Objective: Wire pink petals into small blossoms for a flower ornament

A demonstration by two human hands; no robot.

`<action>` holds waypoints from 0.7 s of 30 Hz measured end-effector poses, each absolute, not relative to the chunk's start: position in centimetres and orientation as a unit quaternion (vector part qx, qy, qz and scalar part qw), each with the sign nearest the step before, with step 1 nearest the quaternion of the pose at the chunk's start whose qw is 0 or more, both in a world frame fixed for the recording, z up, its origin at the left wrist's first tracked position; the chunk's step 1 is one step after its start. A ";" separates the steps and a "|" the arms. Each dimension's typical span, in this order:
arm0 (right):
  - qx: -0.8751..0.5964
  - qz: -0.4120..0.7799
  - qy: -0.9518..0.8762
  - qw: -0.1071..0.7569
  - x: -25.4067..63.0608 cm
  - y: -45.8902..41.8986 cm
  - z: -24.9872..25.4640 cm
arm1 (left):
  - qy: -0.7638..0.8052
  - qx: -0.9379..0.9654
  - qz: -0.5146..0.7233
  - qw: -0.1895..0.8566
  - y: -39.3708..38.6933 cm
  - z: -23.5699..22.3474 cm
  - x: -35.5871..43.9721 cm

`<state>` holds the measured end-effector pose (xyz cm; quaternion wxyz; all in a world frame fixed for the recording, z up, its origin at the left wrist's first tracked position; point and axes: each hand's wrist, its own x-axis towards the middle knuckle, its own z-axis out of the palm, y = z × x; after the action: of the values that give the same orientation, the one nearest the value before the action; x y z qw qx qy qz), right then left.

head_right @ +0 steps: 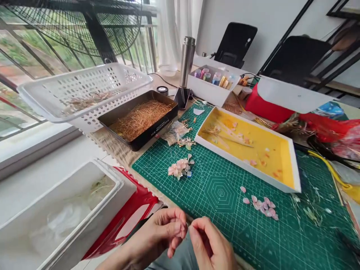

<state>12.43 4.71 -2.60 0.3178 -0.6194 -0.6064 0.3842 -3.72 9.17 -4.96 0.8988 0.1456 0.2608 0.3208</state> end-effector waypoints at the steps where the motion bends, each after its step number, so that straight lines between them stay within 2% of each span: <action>1: -0.616 0.387 -0.607 0.320 12.6 4.5 -2.5 | 0.259 0.140 0.316 0.902 9.0 -4.9 -3.6; 5: -0.647 0.365 -0.561 0.366 12.7 3.1 -2.1 | 0.258 0.139 0.295 0.909 8.1 -4.7 -3.0; 11: -0.643 0.369 -0.560 0.369 13.4 1.5 -1.8 | 0.254 0.135 0.275 0.918 6.7 -4.2 -1.9; 16: -0.653 0.359 -0.517 0.421 13.6 0.2 -1.8 | 0.242 0.132 0.257 0.926 5.7 -4.1 -1.0; 21: -0.654 0.335 -0.534 0.418 14.1 -1.2 -2.0 | 0.238 0.145 0.246 0.928 4.9 -4.2 0.0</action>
<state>14.06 -1.20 -1.96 0.4176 -0.6541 -0.5343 0.3352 -0.03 4.94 -4.19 0.9284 0.1453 0.2375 0.2461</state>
